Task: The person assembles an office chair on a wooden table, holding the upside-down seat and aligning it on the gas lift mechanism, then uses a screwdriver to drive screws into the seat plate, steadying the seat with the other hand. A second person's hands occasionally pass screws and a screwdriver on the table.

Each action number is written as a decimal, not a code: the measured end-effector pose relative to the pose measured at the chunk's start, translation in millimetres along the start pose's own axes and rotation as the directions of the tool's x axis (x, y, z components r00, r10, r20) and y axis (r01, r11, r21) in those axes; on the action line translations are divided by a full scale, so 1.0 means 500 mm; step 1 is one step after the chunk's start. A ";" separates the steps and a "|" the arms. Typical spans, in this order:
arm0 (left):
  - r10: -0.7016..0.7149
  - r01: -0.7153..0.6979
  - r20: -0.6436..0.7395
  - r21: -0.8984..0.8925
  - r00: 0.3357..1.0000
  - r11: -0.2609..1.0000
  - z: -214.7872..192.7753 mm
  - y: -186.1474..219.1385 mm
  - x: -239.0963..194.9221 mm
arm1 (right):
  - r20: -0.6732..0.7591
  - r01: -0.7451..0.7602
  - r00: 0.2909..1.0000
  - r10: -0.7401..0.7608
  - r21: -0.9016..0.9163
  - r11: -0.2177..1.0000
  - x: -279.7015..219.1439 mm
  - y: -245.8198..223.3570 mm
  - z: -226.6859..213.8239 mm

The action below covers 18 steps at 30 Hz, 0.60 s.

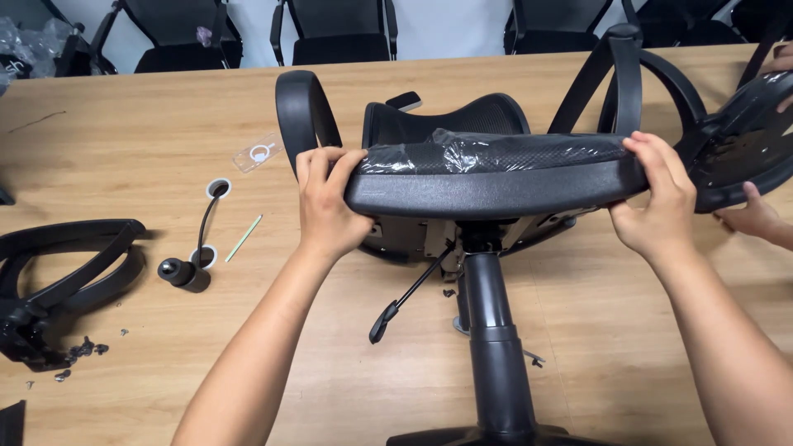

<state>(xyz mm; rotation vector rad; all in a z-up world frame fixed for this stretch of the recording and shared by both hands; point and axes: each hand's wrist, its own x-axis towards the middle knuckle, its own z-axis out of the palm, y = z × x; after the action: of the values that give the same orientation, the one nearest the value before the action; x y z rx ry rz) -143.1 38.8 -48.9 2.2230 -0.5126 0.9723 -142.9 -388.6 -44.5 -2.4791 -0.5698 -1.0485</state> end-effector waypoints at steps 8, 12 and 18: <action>-0.025 0.025 -0.038 0.014 0.999 1.000 -0.003 0.013 -0.006 | 0.061 -0.060 0.996 0.060 -0.004 0.998 -0.005 0.011 0.009; -0.062 0.063 -0.013 0.032 0.998 0.998 -0.013 0.022 0.004 | 0.083 -0.078 0.993 0.079 -0.013 0.997 0.014 -0.001 0.003; -0.121 0.132 0.097 -0.115 0.988 0.985 -0.022 -0.041 -0.003 | 0.206 -0.127 0.967 0.148 -0.113 0.986 0.036 0.012 -0.006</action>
<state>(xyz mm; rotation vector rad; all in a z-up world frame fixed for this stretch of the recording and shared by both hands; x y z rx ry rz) -138.0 61.4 -52.6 2.1688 -0.4519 0.7593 -130.0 -391.0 -30.5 -2.6948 -0.4082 -0.7806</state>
